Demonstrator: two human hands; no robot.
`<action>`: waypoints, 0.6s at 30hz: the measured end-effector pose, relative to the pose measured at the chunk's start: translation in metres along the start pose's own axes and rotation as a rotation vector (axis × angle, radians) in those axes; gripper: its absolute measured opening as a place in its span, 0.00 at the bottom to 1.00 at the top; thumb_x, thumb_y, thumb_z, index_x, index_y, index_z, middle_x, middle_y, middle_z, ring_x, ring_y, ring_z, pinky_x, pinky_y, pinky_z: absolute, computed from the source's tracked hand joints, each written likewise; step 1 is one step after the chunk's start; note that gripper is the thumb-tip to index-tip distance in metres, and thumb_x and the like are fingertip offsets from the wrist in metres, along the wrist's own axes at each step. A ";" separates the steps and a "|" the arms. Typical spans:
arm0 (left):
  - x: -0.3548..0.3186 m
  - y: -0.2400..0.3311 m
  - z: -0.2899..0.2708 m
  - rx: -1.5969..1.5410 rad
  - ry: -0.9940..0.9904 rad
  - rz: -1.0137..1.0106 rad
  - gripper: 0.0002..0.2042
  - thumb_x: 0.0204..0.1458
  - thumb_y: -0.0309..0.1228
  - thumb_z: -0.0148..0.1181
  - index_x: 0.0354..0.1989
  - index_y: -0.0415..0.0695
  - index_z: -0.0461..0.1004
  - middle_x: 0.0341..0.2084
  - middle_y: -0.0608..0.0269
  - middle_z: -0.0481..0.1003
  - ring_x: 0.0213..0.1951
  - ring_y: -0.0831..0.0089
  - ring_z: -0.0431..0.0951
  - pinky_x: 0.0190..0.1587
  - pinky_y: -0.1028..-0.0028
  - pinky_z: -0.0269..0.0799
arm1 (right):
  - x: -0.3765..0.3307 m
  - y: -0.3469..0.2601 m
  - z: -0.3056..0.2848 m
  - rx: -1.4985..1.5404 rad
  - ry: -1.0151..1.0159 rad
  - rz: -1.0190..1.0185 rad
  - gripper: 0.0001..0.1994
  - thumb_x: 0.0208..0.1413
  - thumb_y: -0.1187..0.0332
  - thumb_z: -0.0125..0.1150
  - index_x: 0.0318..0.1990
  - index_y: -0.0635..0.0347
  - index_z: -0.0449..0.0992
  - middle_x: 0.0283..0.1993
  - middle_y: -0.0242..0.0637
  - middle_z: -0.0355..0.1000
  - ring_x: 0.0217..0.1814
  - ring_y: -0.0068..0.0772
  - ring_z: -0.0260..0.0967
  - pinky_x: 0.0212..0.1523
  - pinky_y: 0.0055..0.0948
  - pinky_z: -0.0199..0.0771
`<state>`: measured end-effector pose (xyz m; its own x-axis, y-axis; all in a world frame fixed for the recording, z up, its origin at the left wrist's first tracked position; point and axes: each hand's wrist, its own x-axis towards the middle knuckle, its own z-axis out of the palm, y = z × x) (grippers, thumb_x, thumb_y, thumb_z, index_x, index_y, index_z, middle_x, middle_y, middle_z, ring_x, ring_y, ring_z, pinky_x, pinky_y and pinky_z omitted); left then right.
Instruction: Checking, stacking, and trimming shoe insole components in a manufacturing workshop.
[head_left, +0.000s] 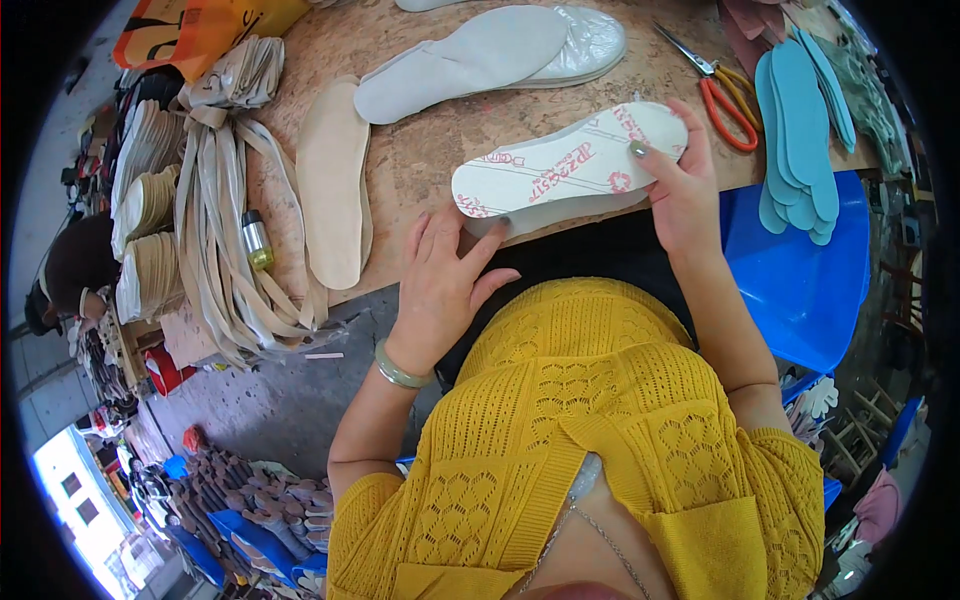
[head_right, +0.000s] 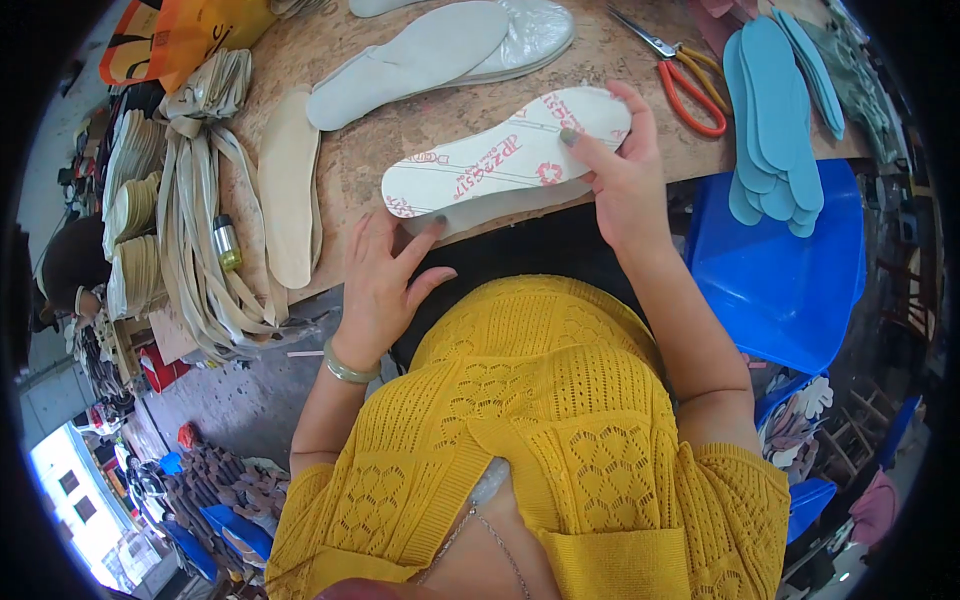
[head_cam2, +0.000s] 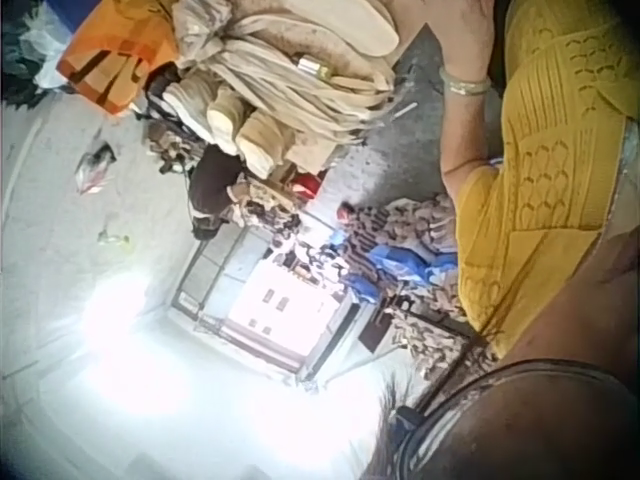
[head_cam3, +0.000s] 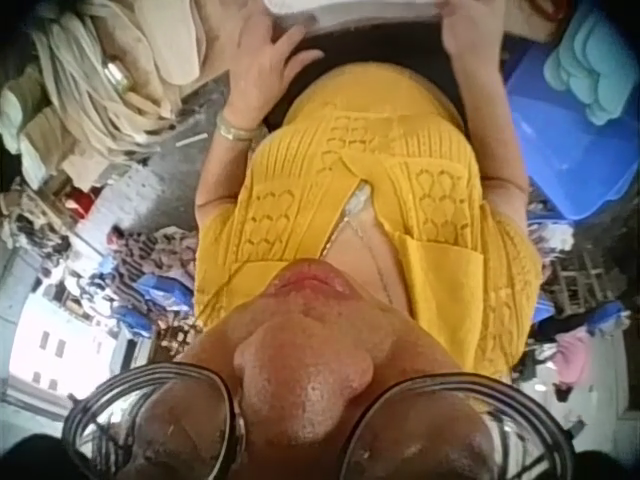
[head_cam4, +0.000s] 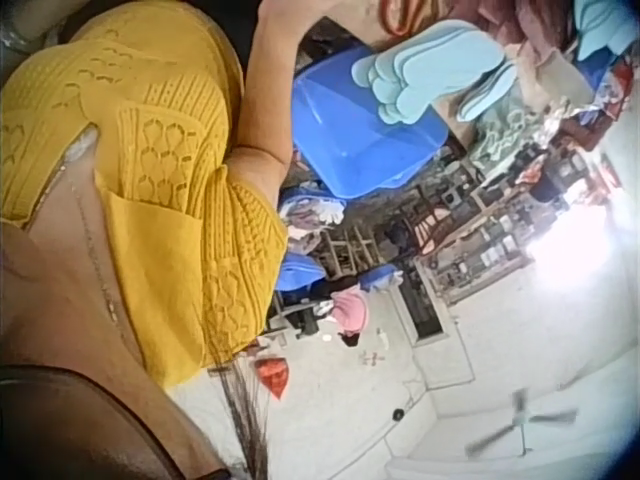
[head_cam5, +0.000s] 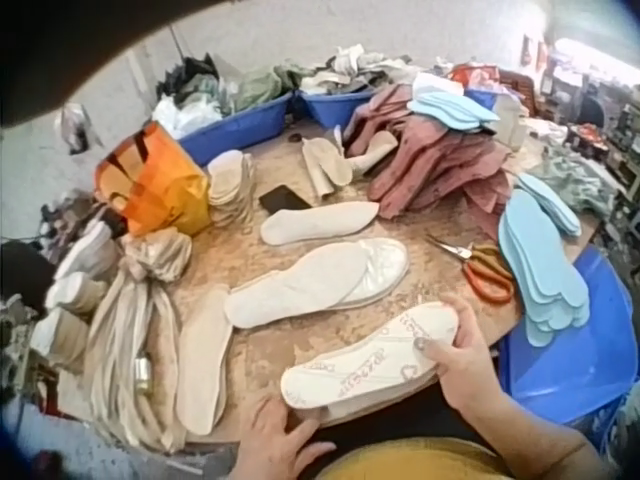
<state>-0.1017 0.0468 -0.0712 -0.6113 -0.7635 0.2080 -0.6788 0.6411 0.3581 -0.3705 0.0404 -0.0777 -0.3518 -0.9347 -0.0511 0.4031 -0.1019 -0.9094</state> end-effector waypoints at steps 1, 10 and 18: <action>-0.001 -0.002 0.000 0.001 0.004 0.013 0.23 0.42 0.41 0.68 0.48 0.50 0.74 0.52 0.50 0.65 0.56 0.55 0.65 0.60 0.55 0.57 | 0.000 0.007 0.000 0.021 0.025 0.025 0.31 0.49 0.84 0.55 0.62 0.59 0.54 0.50 0.40 0.66 0.50 0.28 0.69 0.48 0.26 0.74; -0.009 -0.010 0.001 -0.010 -0.011 0.021 0.28 0.39 0.41 0.70 0.53 0.56 0.72 0.56 0.51 0.60 0.59 0.51 0.62 0.60 0.56 0.58 | 0.000 0.012 -0.004 -0.071 0.020 0.016 0.30 0.50 0.83 0.56 0.61 0.57 0.55 0.49 0.38 0.66 0.45 0.26 0.70 0.43 0.22 0.75; -0.008 -0.010 -0.003 -0.035 -0.039 0.039 0.29 0.38 0.40 0.70 0.54 0.55 0.71 0.57 0.51 0.59 0.60 0.49 0.61 0.60 0.56 0.58 | 0.002 0.010 -0.008 -0.173 -0.004 0.042 0.31 0.50 0.82 0.56 0.62 0.57 0.54 0.47 0.37 0.66 0.43 0.23 0.70 0.36 0.18 0.75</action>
<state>-0.0887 0.0458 -0.0735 -0.6528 -0.7341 0.1870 -0.6402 0.6666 0.3819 -0.3739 0.0400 -0.0896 -0.3338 -0.9384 -0.0896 0.2660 -0.0026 -0.9640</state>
